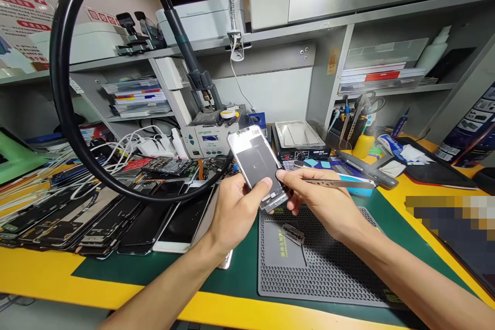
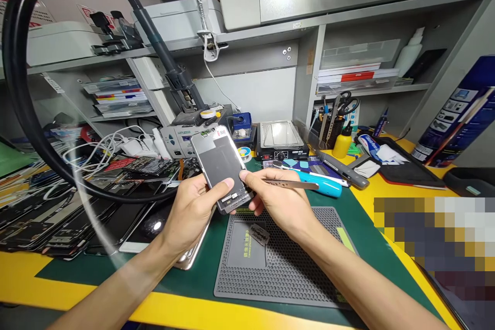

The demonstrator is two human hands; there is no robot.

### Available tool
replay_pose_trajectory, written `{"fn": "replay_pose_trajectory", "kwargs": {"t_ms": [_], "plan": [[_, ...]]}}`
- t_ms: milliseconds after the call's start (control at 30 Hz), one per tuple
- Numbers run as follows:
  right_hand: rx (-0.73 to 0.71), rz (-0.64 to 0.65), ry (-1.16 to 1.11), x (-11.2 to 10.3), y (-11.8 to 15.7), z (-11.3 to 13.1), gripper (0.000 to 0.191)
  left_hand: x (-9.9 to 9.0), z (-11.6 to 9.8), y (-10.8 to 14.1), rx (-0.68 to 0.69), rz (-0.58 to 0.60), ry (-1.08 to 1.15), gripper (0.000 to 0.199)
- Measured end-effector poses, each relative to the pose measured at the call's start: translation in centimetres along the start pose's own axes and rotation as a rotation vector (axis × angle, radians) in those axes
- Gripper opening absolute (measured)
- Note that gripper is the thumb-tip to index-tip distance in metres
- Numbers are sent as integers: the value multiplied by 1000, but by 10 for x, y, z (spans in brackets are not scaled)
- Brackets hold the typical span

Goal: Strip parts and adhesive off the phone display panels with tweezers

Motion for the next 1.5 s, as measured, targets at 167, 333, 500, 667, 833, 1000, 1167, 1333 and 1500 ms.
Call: {"fn": "replay_pose_trajectory", "kwargs": {"t_ms": [167, 333, 500, 667, 833, 1000, 1167, 1333, 1500], "plan": [[1, 10, -65, 1, -2, -2, 30, 3, -1, -1, -4, 3, 26, 22], [-24, 95, -118, 1, 1, 5, 16, 4, -2, -4, 2, -14, 80, 22], [-30, 108, -120, 2, 2, 6, 18, 3, -1, -4, 4, -23, 97, 21], [5, 90, -133, 4, 1, 3, 23, 2, 2, -3, 0, -36, 90, 19], [-11, 128, -143, 4, 0, 2, 24, 2, 1, -4, -30, -48, 144, 15], [-62, 205, -116, 5, 3, 5, 17, 2, 1, -7, -109, -41, 231, 14], [-91, 216, -66, 5, 5, 5, 8, 3, 4, -9, -160, -59, 282, 16], [-130, 205, 11, 6, 5, 2, 9, 3, 6, -10, -189, -108, 298, 20], [-158, 191, 69, 6, 8, 4, 11, 4, 7, -7, -171, -146, 291, 19]]}}
Point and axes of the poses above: each hand's wrist, its own y-axis away from the middle knuckle, its own x-axis out of the palm, z = x × y, the point moved 3 cm from there along -y, towards the middle knuckle, and after that the axes turned 9 degrees about y, right-handed, at the moved point
